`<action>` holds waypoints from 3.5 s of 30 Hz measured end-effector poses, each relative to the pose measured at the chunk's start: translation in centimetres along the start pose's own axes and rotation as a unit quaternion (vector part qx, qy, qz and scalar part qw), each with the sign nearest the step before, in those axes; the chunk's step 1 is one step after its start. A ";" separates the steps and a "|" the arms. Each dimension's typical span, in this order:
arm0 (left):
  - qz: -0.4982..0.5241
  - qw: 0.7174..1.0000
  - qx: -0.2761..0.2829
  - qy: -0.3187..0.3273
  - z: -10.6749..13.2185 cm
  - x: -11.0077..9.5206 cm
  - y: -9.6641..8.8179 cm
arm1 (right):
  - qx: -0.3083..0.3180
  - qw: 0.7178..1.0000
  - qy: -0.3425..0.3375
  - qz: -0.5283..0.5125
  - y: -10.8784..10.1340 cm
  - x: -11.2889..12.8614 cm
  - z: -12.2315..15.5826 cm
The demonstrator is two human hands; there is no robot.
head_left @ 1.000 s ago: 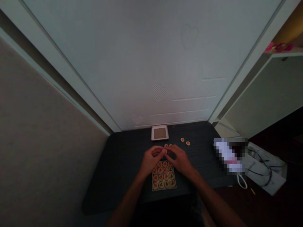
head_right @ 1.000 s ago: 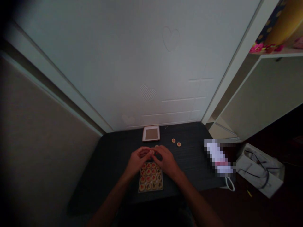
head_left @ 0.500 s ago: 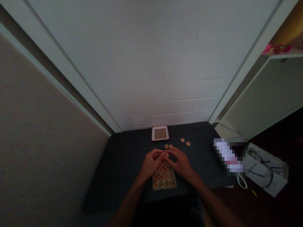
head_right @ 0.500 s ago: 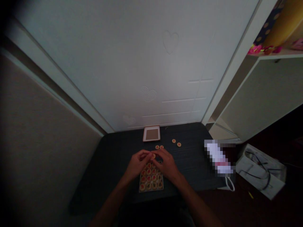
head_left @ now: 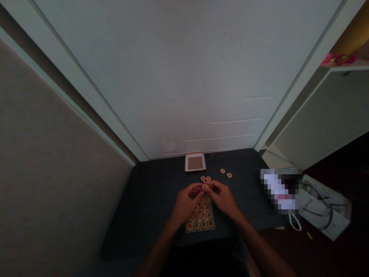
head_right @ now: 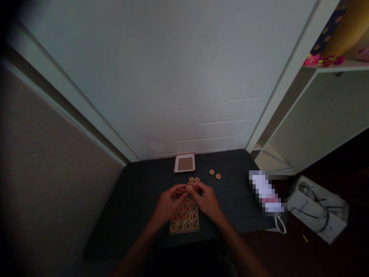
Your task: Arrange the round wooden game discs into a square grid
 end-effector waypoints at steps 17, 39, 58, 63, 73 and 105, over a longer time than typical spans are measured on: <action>-0.103 0.991 -0.019 0.087 0.4 -2.1 0.0 | 0.012 0.999 -0.010 -0.028 -0.4 1.2 0.4; -0.109 0.987 0.008 0.113 0.9 -3.4 0.7 | 0.023 0.999 0.009 -0.036 -0.8 1.3 0.7; -0.113 0.991 0.005 0.074 1.2 -2.6 0.5 | 0.069 0.997 0.013 -0.038 -0.1 0.8 1.1; -0.100 0.994 0.014 0.042 1.2 -1.7 0.5 | 0.067 0.996 0.038 -0.050 0.2 -0.3 1.5; -0.010 0.998 0.031 -0.045 1.6 0.6 0.7 | 0.089 0.991 0.071 -0.076 0.4 -1.2 2.6; -0.116 0.988 0.030 -0.097 6.2 1.4 -3.8 | 0.114 0.990 0.081 0.013 3.7 -1.5 7.1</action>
Point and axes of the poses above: each hand's wrist, its own z-axis away from the middle knuckle, its own y-axis out of the palm, x = y × z, the point moved 6 cm from there along -z, towards the middle knuckle, and after that the axes turned 14 degrees about z, right-handed, at the moved point
